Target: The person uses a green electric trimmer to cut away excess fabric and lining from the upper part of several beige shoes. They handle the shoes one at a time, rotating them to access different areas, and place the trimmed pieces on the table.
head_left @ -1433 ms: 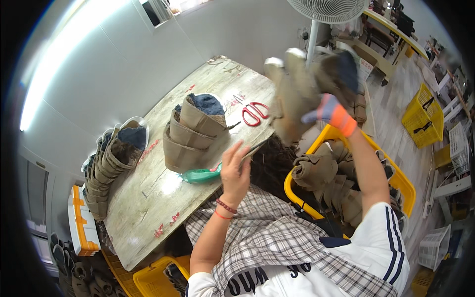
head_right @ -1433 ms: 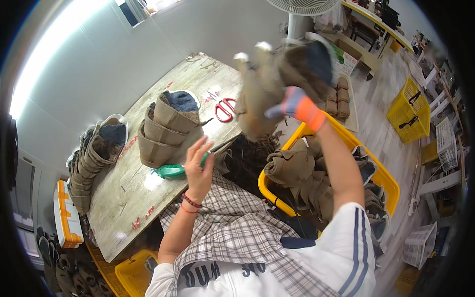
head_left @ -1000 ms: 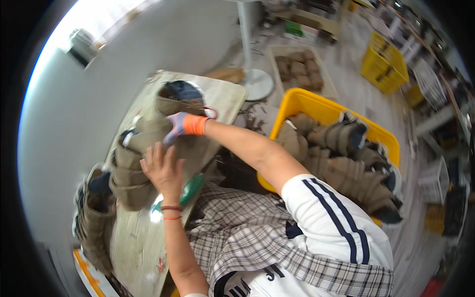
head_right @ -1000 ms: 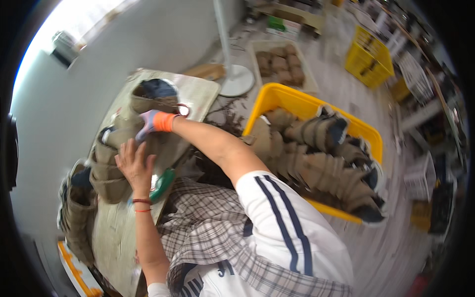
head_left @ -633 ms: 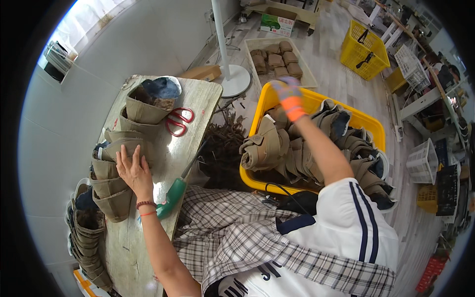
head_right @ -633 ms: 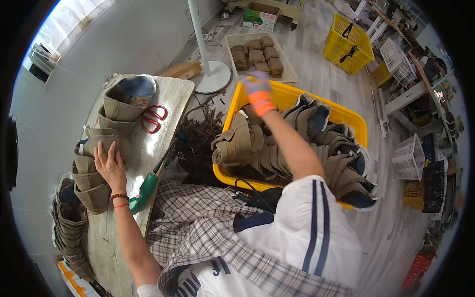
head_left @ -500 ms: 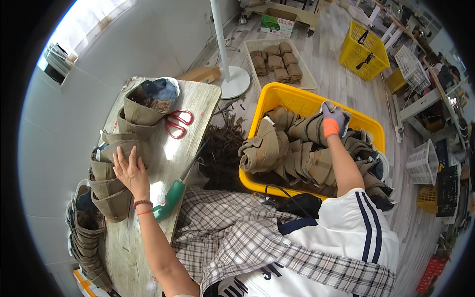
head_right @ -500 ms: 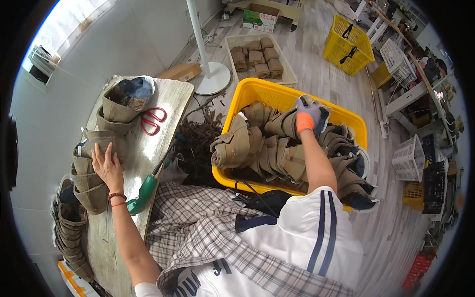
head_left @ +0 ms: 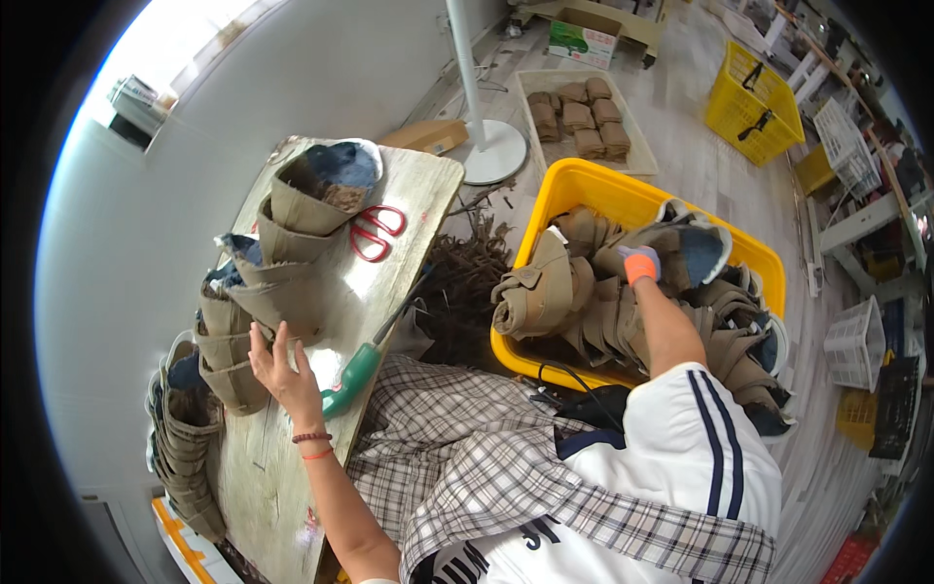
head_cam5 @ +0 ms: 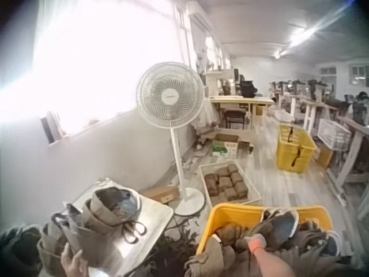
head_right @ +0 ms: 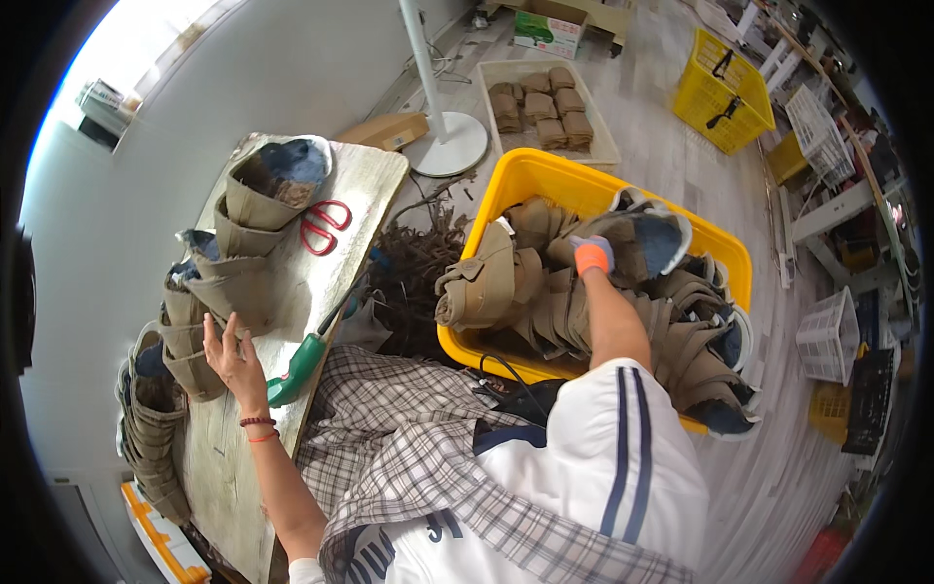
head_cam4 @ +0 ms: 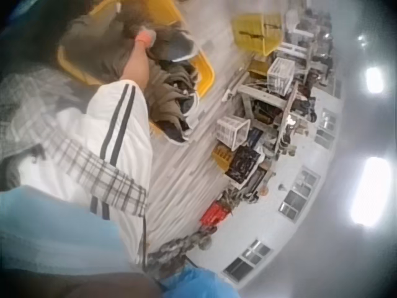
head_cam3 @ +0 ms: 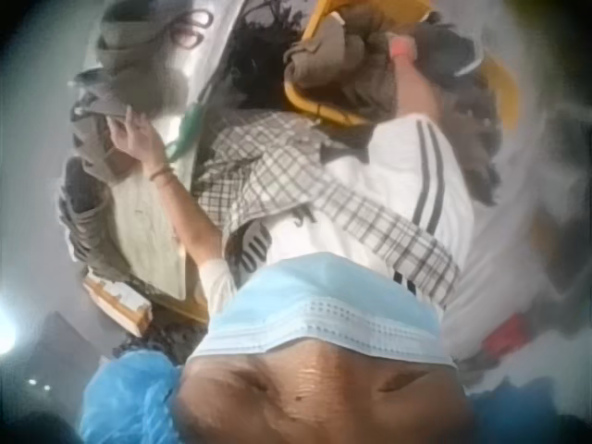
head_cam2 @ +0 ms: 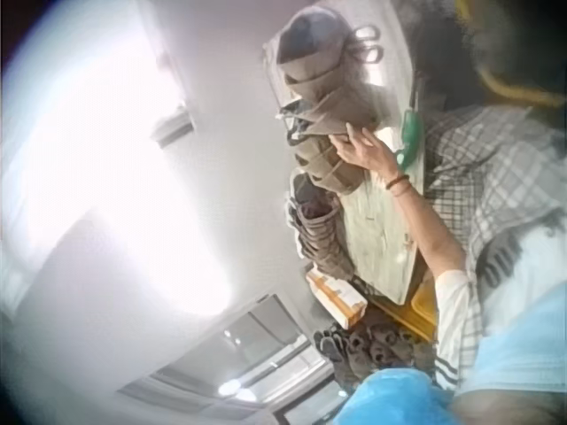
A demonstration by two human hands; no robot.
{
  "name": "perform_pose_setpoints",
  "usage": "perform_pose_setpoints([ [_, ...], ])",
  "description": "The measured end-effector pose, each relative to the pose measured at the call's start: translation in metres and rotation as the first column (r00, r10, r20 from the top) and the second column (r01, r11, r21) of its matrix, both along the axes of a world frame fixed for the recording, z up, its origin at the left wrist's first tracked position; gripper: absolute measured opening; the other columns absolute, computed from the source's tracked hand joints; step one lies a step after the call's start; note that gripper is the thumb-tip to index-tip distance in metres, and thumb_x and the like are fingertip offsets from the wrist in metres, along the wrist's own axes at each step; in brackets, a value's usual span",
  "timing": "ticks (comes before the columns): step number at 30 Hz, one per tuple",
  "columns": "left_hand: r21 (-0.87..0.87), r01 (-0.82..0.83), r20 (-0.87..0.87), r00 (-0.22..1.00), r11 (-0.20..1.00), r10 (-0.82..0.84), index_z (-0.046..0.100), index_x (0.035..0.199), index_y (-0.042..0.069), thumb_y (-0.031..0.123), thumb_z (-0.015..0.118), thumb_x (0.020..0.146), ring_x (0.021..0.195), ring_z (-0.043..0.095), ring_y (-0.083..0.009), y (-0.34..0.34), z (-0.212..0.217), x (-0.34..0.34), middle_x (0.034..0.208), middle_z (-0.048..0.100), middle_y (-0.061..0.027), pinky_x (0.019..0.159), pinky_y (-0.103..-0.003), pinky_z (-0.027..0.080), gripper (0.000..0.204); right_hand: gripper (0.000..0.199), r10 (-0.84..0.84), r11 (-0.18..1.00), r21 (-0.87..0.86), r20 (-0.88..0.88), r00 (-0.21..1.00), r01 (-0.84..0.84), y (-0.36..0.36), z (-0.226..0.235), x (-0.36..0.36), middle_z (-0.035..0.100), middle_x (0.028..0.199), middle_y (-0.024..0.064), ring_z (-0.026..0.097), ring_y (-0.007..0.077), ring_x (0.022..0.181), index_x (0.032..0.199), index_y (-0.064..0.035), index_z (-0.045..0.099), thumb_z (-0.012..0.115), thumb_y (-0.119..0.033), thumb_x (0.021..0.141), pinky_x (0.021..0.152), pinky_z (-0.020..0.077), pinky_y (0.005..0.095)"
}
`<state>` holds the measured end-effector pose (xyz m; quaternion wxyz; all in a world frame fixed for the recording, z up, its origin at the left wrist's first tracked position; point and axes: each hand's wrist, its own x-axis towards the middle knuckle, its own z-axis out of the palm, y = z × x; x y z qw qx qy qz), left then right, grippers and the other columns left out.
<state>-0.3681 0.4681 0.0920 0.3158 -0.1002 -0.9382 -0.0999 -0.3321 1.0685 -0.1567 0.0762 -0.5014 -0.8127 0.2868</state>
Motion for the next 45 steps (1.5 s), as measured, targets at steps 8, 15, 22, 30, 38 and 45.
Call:
perform_pose_setpoints([
  [8, 0.026, 0.0, -0.013, 1.0, 1.0, 0.0, 0.061, 0.114, 0.01, 0.003, 0.064, 0.077, 0.13, 0.036, -0.0297, -0.009, -0.004, 0.037, 0.138, 0.041, -0.0138, 0.109, -0.049, 0.023, 0.038, 0.053, 0.001, 0.999, 0.03, -0.562, 0.827, 0.019, 0.026, 0.075, -0.006, 0.044, 0.049, 0.0057, 0.036, 0.0156, 0.048, 0.051, 0.0077, 0.051, 0.078, -0.033, 0.073, 0.048, 0.0388, 0.0362],
  [15, 0.006, -0.005, 0.088, 0.996, 1.0, 0.005, 0.056, 0.124, 0.015, 0.011, 0.068, 0.075, 0.134, 0.029, -0.0305, 0.0, -0.019, 0.044, 0.142, 0.036, -0.0121, 0.11, -0.051, 0.019, 0.05, 0.059, 0.653, 0.743, 0.298, -0.52, 0.551, -0.6, -0.127, 0.211, -0.105, 0.036, 0.048, -0.0057, 0.029, 0.0089, 0.045, 0.043, -0.0075, 0.036, 0.084, -0.033, 0.066, 0.041, 0.0339, 0.0311],
  [22, -0.266, -0.001, 0.261, 0.962, 0.964, 0.073, 0.04, 0.138, 0.014, 0.023, 0.067, 0.078, 0.139, 0.017, -0.0296, -0.007, -0.023, 0.014, 0.151, 0.021, -0.0055, 0.11, -0.053, 0.014, 0.066, 0.077, 0.948, 0.21, 0.125, -0.268, 0.171, -0.97, -0.371, 0.264, -0.16, 0.049, 0.048, 0.0195, 0.049, 0.0333, 0.046, 0.05, 0.0049, 0.053, 0.074, -0.069, 0.054, 0.052, 0.0431, 0.0411],
  [30, -0.121, -0.25, 0.317, 0.907, 0.961, 0.276, 0.043, 0.135, 0.011, 0.021, 0.063, 0.082, 0.138, 0.022, -0.0272, -0.077, -0.044, -0.001, 0.149, 0.026, -0.0071, 0.109, -0.055, 0.016, 0.058, 0.085, 0.963, 0.148, 0.146, -0.248, 0.108, -0.978, -0.455, 0.246, -0.204, 0.058, 0.059, 0.0233, 0.059, 0.0352, 0.059, 0.062, 0.0086, 0.06, 0.066, -0.076, 0.057, 0.063, 0.0464, 0.041],
  [38, 0.367, -0.29, 0.22, 0.95, 0.884, 0.22, 0.061, 0.115, 0.004, 0.012, 0.058, 0.085, 0.129, 0.037, -0.0309, -0.095, -0.048, 0.104, 0.134, 0.046, -0.0174, 0.108, -0.044, 0.025, 0.03, 0.062, 0.524, 0.214, -0.239, -0.79, 0.317, -0.947, -0.394, 0.226, -0.187, 0.064, 0.105, 0.0141, 0.059, 0.0197, 0.098, 0.114, 0.0044, 0.055, 0.075, -0.04, 0.076, 0.086, 0.0452, 0.0289],
  [45, 0.606, -0.424, 0.325, 0.904, 0.672, 0.277, 0.061, 0.114, 0.0, 0.006, 0.053, 0.09, 0.122, 0.046, -0.0306, -0.09, -0.1, 0.196, 0.129, 0.052, -0.0167, 0.104, -0.04, 0.033, 0.026, 0.044, 0.682, 0.529, 0.182, -0.672, 0.288, -0.829, -0.192, 0.171, -0.132, 0.065, 0.094, 0.009, 0.058, 0.0167, 0.085, 0.102, 0.0017, 0.061, 0.066, -0.038, 0.084, 0.08, 0.0454, 0.029],
])
